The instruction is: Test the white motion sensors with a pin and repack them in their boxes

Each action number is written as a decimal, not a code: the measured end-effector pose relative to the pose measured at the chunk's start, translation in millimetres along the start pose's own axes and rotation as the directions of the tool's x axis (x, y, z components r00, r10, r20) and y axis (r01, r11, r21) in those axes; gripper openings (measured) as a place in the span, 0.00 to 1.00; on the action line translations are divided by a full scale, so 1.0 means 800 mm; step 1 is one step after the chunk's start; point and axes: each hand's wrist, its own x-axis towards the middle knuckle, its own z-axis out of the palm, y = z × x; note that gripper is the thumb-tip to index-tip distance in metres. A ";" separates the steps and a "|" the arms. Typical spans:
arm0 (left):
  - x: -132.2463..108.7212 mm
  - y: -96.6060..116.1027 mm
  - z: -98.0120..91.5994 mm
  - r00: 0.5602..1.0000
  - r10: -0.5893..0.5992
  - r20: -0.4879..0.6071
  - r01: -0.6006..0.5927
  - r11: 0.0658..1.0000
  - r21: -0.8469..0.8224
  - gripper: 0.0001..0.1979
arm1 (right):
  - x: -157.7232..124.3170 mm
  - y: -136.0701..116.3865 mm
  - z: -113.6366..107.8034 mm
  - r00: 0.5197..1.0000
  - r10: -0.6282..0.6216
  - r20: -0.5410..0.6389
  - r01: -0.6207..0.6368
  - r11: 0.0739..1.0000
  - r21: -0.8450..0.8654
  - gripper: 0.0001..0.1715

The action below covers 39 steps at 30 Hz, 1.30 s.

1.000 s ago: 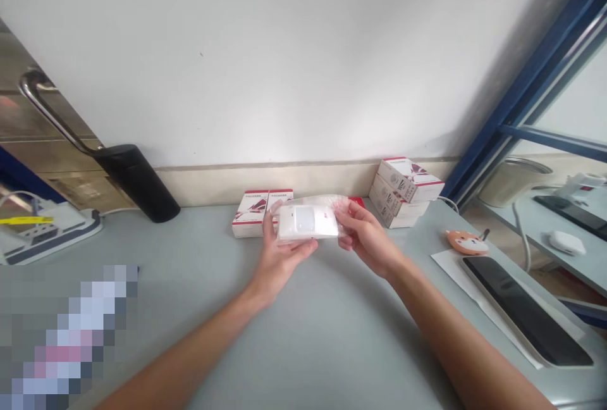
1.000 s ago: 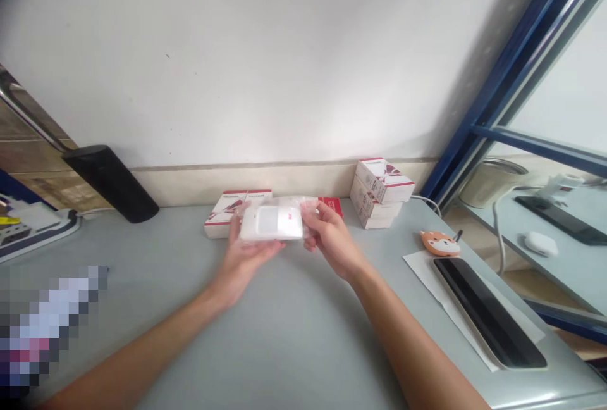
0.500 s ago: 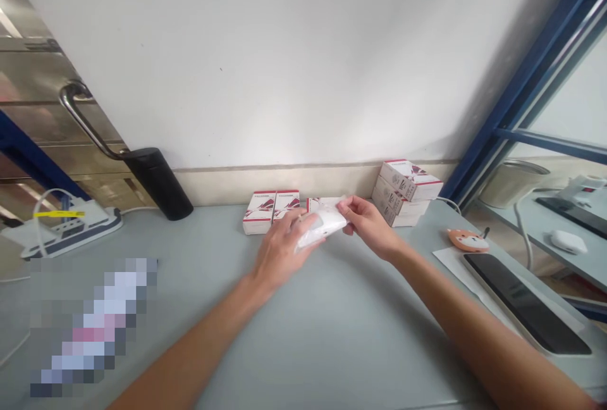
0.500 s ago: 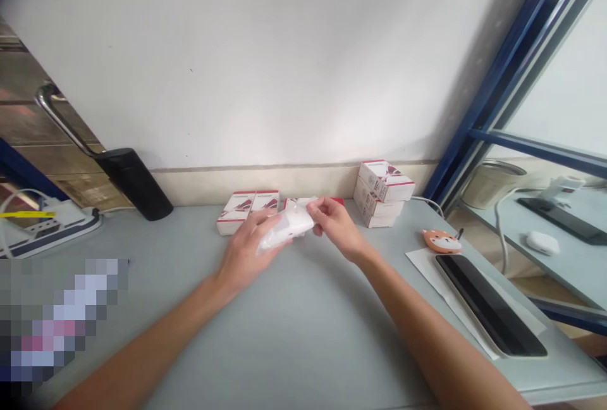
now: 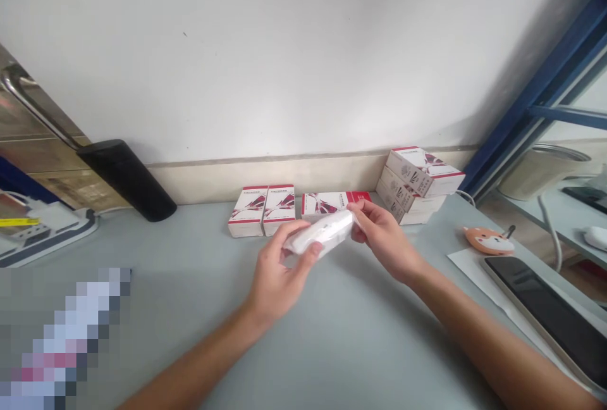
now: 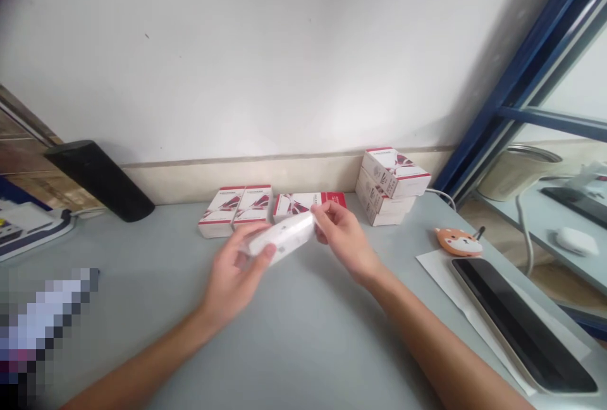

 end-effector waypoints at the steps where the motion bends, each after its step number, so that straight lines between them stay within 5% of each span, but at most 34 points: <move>1: -0.001 0.001 0.001 0.997 -0.074 -0.001 0.074 0.995 -0.061 0.16 | -0.002 -0.003 0.001 1.000 -0.005 -0.002 0.005 1.000 -0.011 0.26; 6: -0.002 0.006 0.003 0.921 -0.376 0.105 0.390 0.887 -0.246 0.22 | -0.003 -0.003 0.005 0.996 -0.093 0.007 0.093 0.978 -0.187 0.24; 15: 0.015 0.017 -0.003 0.798 -0.554 0.239 0.603 0.739 -0.301 0.23 | -0.007 0.003 -0.002 0.980 -0.185 0.074 0.193 0.794 -0.576 0.19; 19: 0.016 0.012 -0.009 0.778 -0.530 0.337 0.628 0.679 -0.380 0.23 | -0.010 0.000 -0.001 0.970 -0.228 0.089 0.236 0.779 -0.582 0.18; 24: 0.015 0.009 -0.019 0.718 -0.457 0.526 0.692 0.557 -0.460 0.31 | -0.013 0.002 0.006 0.980 -0.190 0.056 0.196 0.895 -0.401 0.20; 32: 0.014 0.015 -0.027 0.598 -0.215 0.772 0.787 0.343 -0.513 0.42 | -0.007 -0.008 0.012 0.984 0.010 -0.180 -0.027 0.995 -0.092 0.20; 35: 0.009 0.010 -0.024 0.607 -0.154 0.780 0.760 0.401 -0.512 0.45 | -0.006 -0.010 0.010 0.973 0.055 -0.225 -0.077 0.993 -0.089 0.18; 39: 0.004 -0.001 -0.020 0.660 -0.189 0.727 0.730 0.393 -0.560 0.30 | -0.007 -0.005 0.011 0.955 -0.071 -0.290 0.001 0.972 -0.234 0.18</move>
